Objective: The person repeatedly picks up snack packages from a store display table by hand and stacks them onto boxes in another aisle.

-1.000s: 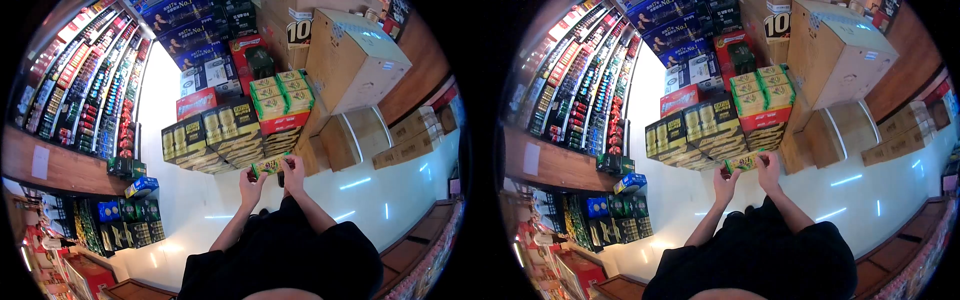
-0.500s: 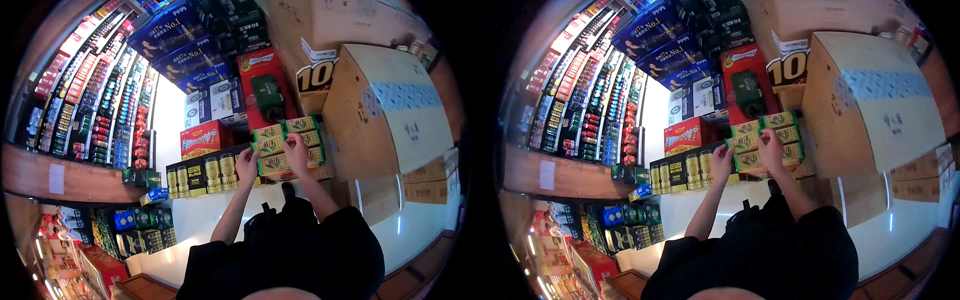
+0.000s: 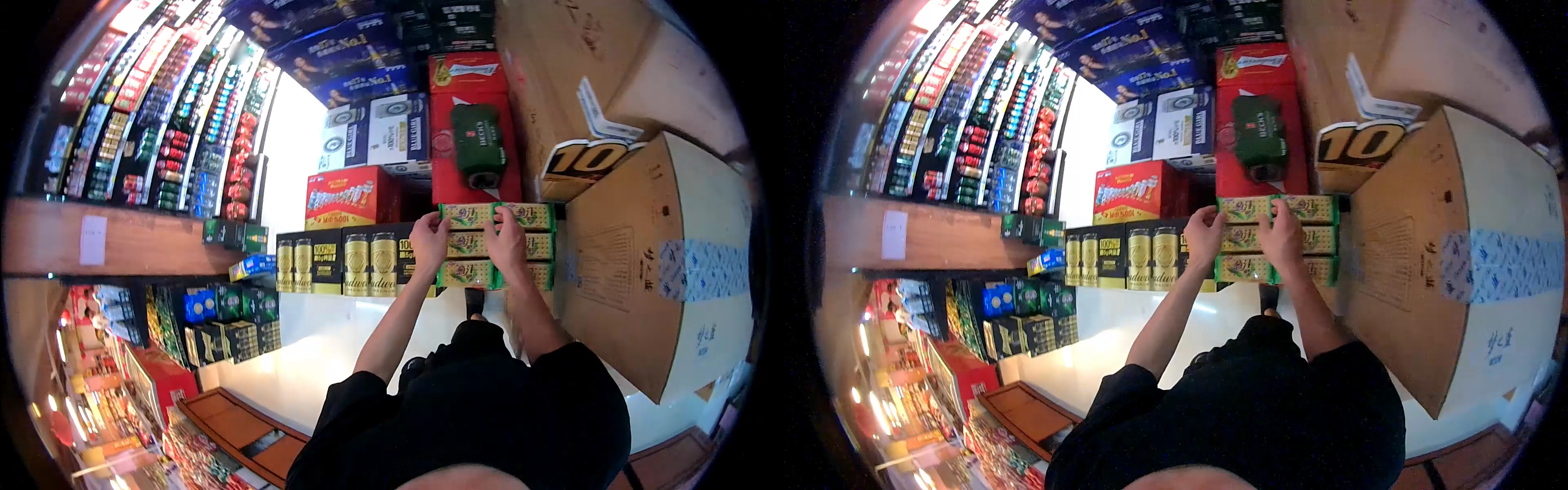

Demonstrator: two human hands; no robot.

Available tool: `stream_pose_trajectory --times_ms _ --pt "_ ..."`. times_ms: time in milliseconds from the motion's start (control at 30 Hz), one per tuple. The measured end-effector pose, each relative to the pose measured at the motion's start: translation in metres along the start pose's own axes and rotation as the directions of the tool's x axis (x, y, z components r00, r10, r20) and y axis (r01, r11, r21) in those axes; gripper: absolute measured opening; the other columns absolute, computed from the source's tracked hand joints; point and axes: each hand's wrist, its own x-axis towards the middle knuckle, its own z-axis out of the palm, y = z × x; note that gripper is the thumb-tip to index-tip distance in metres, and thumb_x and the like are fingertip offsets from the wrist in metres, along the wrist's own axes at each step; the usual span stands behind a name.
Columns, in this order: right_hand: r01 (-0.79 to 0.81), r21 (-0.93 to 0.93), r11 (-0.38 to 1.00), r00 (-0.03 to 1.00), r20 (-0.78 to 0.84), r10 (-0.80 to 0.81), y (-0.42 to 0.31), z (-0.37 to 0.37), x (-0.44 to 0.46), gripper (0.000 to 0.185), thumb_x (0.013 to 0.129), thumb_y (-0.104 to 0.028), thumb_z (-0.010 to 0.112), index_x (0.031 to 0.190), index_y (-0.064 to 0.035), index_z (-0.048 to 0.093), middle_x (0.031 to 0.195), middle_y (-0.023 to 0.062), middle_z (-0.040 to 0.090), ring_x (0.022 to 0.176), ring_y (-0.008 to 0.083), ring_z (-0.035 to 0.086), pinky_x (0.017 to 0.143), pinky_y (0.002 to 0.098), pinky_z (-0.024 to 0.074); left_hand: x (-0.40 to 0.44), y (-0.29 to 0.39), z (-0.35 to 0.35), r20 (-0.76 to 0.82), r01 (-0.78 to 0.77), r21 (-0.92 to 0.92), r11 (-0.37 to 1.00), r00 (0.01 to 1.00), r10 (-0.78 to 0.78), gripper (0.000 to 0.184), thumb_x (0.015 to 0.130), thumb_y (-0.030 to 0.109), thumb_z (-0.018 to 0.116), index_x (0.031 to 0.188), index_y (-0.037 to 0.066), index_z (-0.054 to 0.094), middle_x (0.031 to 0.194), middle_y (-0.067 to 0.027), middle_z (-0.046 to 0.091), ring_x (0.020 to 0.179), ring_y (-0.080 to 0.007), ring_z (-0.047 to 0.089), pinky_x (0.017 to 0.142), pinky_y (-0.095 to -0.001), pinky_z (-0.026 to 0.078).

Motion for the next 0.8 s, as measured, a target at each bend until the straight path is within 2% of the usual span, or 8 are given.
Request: stream_pose_trajectory --times_ms 100,200,300,500,567,600,700,800 --pt "-0.03 -0.047 0.998 0.997 0.067 0.034 -0.002 -0.001 0.0 0.042 0.09 -0.023 0.059 0.126 -0.0024 0.048 0.116 0.0199 0.059 0.102 0.0351 0.059 0.085 0.0453 0.0468 -0.011 0.003 -0.016 -0.02 -0.019 0.013 1.0 1.0 0.019 0.036 0.084 0.02 0.069 0.108 -0.005 0.061 0.091 -0.0164 0.066 0.083 -0.0252 0.064 0.076 -0.0348 0.051" --pt "0.011 -0.12 0.993 0.995 0.102 0.002 -0.009 -0.002 -0.004 0.043 0.092 -0.023 0.057 0.128 -0.0012 0.047 0.121 0.0205 0.057 0.108 0.0356 0.056 0.09 0.0448 0.0444 -0.048 -0.016 -0.05 -0.005 -0.012 0.028 1.0 1.0 0.012 0.042 0.084 0.023 0.068 0.115 -0.004 0.059 0.099 -0.0151 0.066 0.088 -0.0212 0.064 0.079 -0.0337 0.051" --pt "0.153 -0.302 0.941 0.983 -0.048 -0.175 -0.015 0.013 -0.021 0.045 0.092 -0.024 0.057 0.127 0.0017 0.046 0.122 0.0219 0.055 0.113 0.0365 0.053 0.095 0.0444 0.0414 -0.115 -0.051 -0.103 -0.019 0.025 -0.13 0.991 0.999 -0.027 0.036 0.085 0.022 0.065 0.109 -0.004 0.06 0.091 -0.0157 0.066 0.083 -0.0245 0.064 0.076 -0.0348 0.05" --pt "0.468 -0.12 0.875 0.872 0.222 -0.436 -0.076 0.076 -0.133 0.047 0.087 -0.021 0.063 0.125 0.0028 0.049 0.123 0.0233 0.054 0.113 0.0364 0.053 0.094 0.0406 0.043 -0.323 -0.194 -0.201 -0.231 0.442 -0.03 0.896 0.87 -0.436 0.047 0.085 0.033 0.065 0.113 -0.004 0.058 0.095 -0.0164 0.067 0.087 -0.0256 0.065 0.079 -0.0352 0.051" --pt "0.613 0.009 0.79 0.708 0.436 -0.555 -0.077 0.127 -0.189 0.048 0.086 -0.021 0.064 0.124 0.0032 0.049 0.121 0.0232 0.055 0.111 0.0357 0.054 0.093 0.0409 0.0434 -0.394 -0.225 -0.226 -0.275 0.537 -0.093 0.838 0.795 -0.54 0.049 0.085 0.035 0.064 0.114 -0.004 0.058 0.098 -0.0172 0.067 0.09 -0.0266 0.065 0.08 -0.0358 0.051" --pt "0.593 0.018 0.805 0.65 0.579 -0.492 -0.077 0.154 -0.222 0.05 0.084 -0.022 0.065 0.125 0.0028 0.049 0.12 0.0231 0.057 0.11 0.0346 0.055 0.093 0.0402 0.0436 -0.426 -0.237 -0.236 -0.292 0.586 -0.135 0.799 0.747 -0.597 0.05 0.085 0.035 0.064 0.115 -0.004 0.058 0.099 -0.0176 0.066 0.091 -0.0271 0.065 0.081 -0.0362 0.051" --pt "0.78 0.147 0.608 0.102 0.929 -0.356 -0.114 0.202 -0.339 0.051 0.085 -0.027 0.062 0.124 0.003 0.051 0.122 0.0242 0.056 0.116 0.038 0.051 0.099 0.0429 0.0405 -0.514 -0.254 -0.26 -0.38 0.611 -0.279 0.741 0.638 -0.669 0.049 0.087 0.035 0.062 0.117 -0.003 0.057 0.103 -0.0185 0.066 0.094 -0.0284 0.064 0.082 -0.037 0.051" --pt "0.89 0.331 0.312 -0.323 0.943 -0.08 -0.139 0.244 -0.459 0.053 0.085 -0.031 0.061 0.126 0.0014 0.05 0.128 0.0231 0.053 0.119 0.0372 0.05 0.101 0.0411 0.0394 -0.593 -0.26 -0.275 -0.508 0.554 -0.447 0.703 0.49 -0.709 0.047 0.087 0.034 0.062 0.116 -0.003 0.057 0.103 -0.0183 0.065 0.092 -0.0275 0.064 0.081 -0.0367 0.051"
